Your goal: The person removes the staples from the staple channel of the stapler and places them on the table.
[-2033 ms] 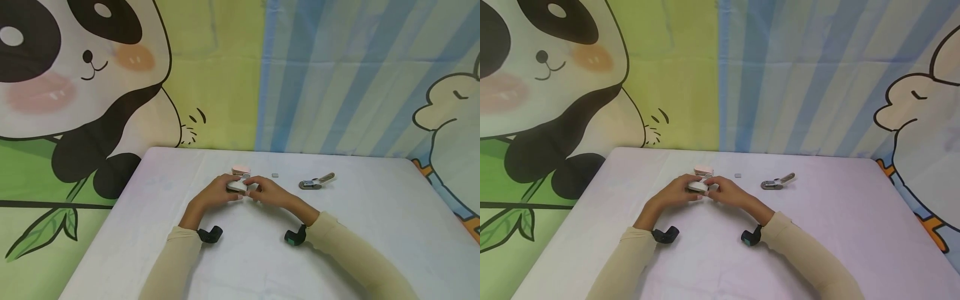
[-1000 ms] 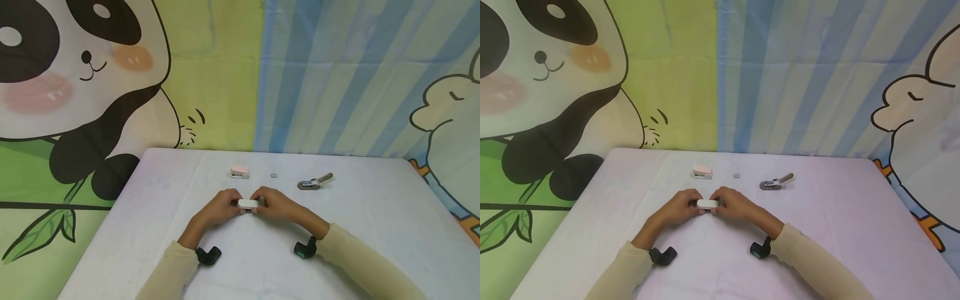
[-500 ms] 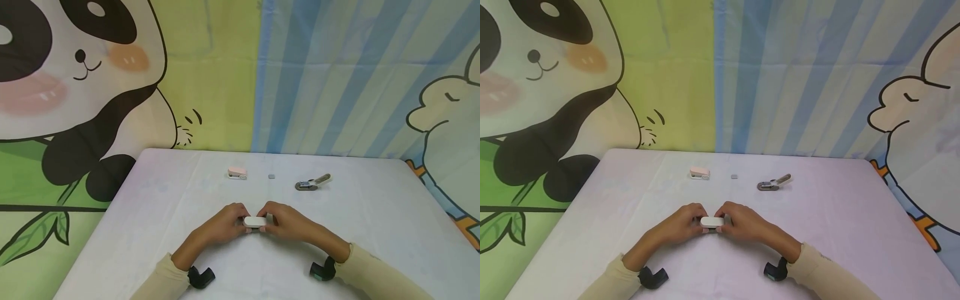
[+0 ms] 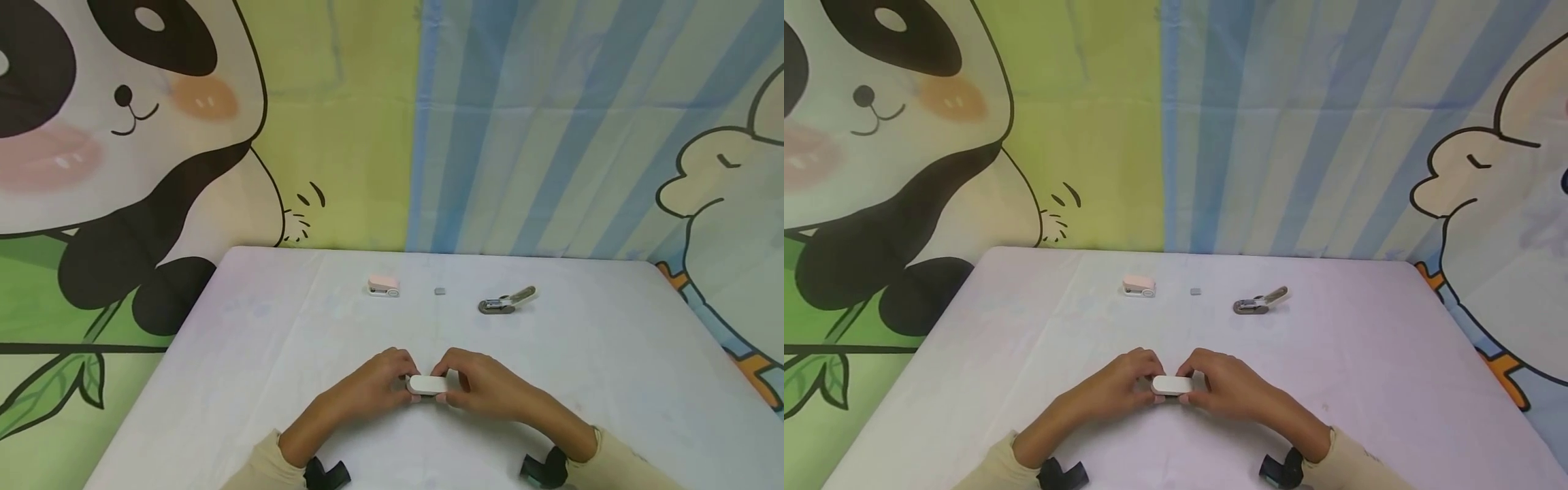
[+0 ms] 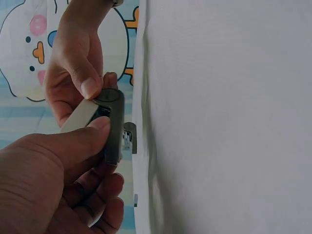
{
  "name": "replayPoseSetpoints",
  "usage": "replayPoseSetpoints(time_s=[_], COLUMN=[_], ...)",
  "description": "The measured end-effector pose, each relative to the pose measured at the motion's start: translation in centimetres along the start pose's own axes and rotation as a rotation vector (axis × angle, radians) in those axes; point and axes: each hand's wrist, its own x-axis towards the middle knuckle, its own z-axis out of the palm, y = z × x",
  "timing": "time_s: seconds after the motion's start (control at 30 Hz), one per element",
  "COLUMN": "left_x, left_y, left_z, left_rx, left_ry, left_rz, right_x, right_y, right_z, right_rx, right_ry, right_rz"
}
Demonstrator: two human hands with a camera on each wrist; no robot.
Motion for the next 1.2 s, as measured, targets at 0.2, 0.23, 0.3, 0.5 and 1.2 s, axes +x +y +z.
replayPoseSetpoints(time_s=[0.2,0.23,0.3,0.5,1.2], left_x=[-0.1,-0.1,-0.1,-0.1,0.2], left_y=[0.5,0.5,0.5,0.4,0.1], left_z=[0.1,0.1,0.2,0.2,0.6], left_rx=[0.06,0.063,0.07,0.073,-0.013], left_ry=[-0.055,-0.065,-0.085,-0.123,-0.107], left_rz=[-0.017,-0.025,-0.043,-0.078,-0.119], right_x=[0.0,0.1,0.2,0.8,2.0], right_y=[0.4,0.5,0.5,0.3,-1.0], right_z=[0.5,0.6,0.7,0.8,3.0], right_rx=[-0.001,-0.004,-0.013,-0.077,-0.136], right_ry=[-0.03,-0.037,-0.049,-0.042,0.045], right_rz=[-0.007,-0.01,-0.019,-0.071,-0.056])
